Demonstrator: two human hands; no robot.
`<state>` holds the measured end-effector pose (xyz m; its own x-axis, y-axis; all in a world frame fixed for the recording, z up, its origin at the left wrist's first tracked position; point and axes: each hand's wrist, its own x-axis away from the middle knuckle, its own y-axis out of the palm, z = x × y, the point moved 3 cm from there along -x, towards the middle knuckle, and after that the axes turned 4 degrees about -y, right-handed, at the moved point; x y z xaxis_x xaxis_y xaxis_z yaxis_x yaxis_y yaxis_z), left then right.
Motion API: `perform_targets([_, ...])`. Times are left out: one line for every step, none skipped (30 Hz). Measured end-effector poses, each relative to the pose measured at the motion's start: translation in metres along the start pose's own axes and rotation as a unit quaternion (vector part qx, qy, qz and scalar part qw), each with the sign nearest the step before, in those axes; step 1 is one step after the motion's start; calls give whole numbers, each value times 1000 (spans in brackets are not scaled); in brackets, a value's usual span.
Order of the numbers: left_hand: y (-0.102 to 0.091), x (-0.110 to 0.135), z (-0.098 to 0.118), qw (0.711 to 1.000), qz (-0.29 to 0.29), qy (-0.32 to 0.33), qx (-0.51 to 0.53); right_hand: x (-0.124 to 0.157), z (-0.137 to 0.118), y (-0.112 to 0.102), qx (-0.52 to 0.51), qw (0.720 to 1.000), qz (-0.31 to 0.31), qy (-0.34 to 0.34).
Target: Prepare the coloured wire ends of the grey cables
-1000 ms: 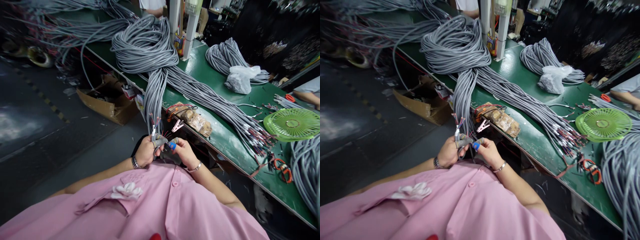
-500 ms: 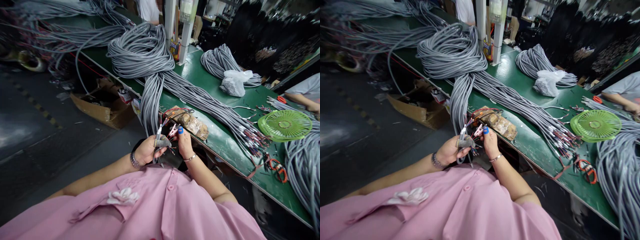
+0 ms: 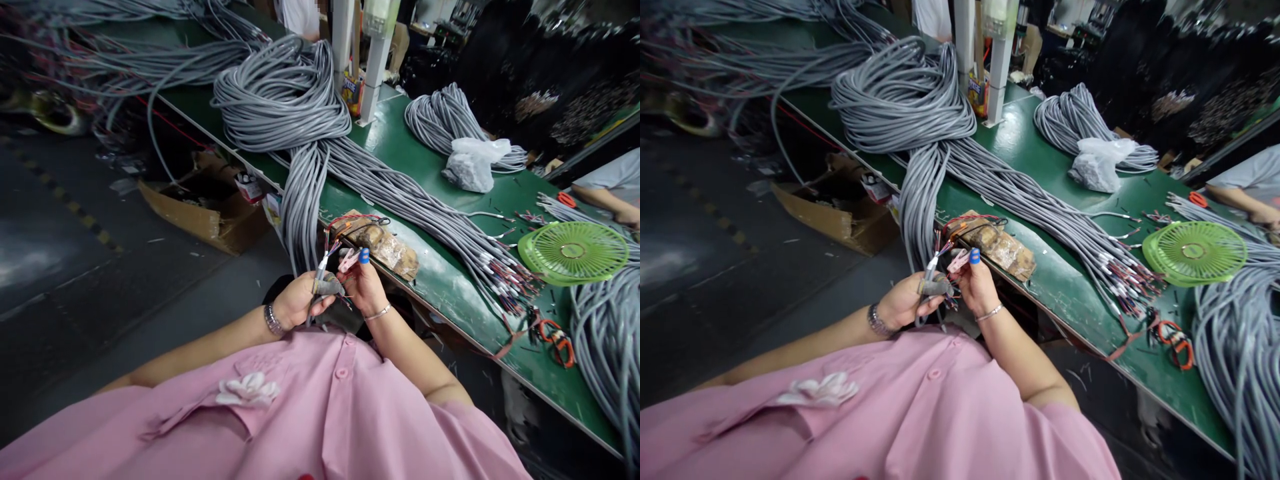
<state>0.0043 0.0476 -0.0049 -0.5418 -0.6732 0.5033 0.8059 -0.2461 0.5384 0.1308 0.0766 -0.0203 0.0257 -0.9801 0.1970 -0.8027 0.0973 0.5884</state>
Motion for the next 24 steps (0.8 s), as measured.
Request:
perform_targets([1,1,1,1000,5,8,-4,1,0,0,-10,1000,-4,13])
perform_targets([1,3,1,1000,9,17,-10,3,-1,-1,-21,999,-12,28])
perform_targets([2,6,2,999,14,26,-16,4,-2,-1,-32,998,-20,42])
perform_targets([2,8,1,999,19,34,-23,6,-2,-2,-43,997,-27,54])
perform_targets([3,11,1,998,25,42,-30,8,-3,-2,-54,996,-32,64])
perform_targets([3,14,0,998,32,49,-36,9,-5,-2,-62,995,-36,71])
perform_targets([4,17,-1,997,39,58,-39,11,-6,-2,-67,994,-39,73])
perform_targets([4,20,-3,996,45,68,-38,12,-7,-2,-69,994,-39,69])
perform_targets([5,22,-4,995,52,79,-34,13,-9,-2,-67,995,-36,60])
perform_targets([5,23,-5,994,59,92,-28,14,-10,-1,-62,996,-32,50])
perform_targets([5,24,-6,992,65,105,-20,15,-11,0,-54,997,-28,41])
perform_targets([6,24,-6,991,71,117,-11,15,-12,1,-46,998,-23,34])
perform_targets([6,24,-7,989,77,127,-1,16,-12,2,-39,999,-18,32])
perform_targets([7,23,-7,987,82,136,7,16,-12,3,-35,999,-15,33])
perform_targets([8,23,-7,986,88,143,13,17,-11,4,-33,999,-14,36])
perform_targets([9,22,-7,984,93,148,19,17,-11,4,-34,999,-12,39])
perform_targets([10,21,-6,984,97,150,23,17,-11,5,-37,998,-11,41])
perform_targets([11,20,-6,983,97,152,26,17,-11,5,-41,998,-11,42])
perform_targets([12,19,-6,983,96,154,28,18,-11,6,-45,998,-11,42])
perform_targets([13,18,-6,983,94,154,30,18,-11,6,-48,998,-11,43])
perform_targets([14,17,-6,983,92,154,30,17,-12,6,-47,998,-9,43])
perform_targets([15,16,-6,983,92,154,29,17,-12,6,-42,998,-4,43])
perform_targets([15,15,-7,983,93,154,27,17,-12,6,-33,999,3,43])
perform_targets([15,15,-7,983,95,155,26,16,-13,5,-24,999,13,42])
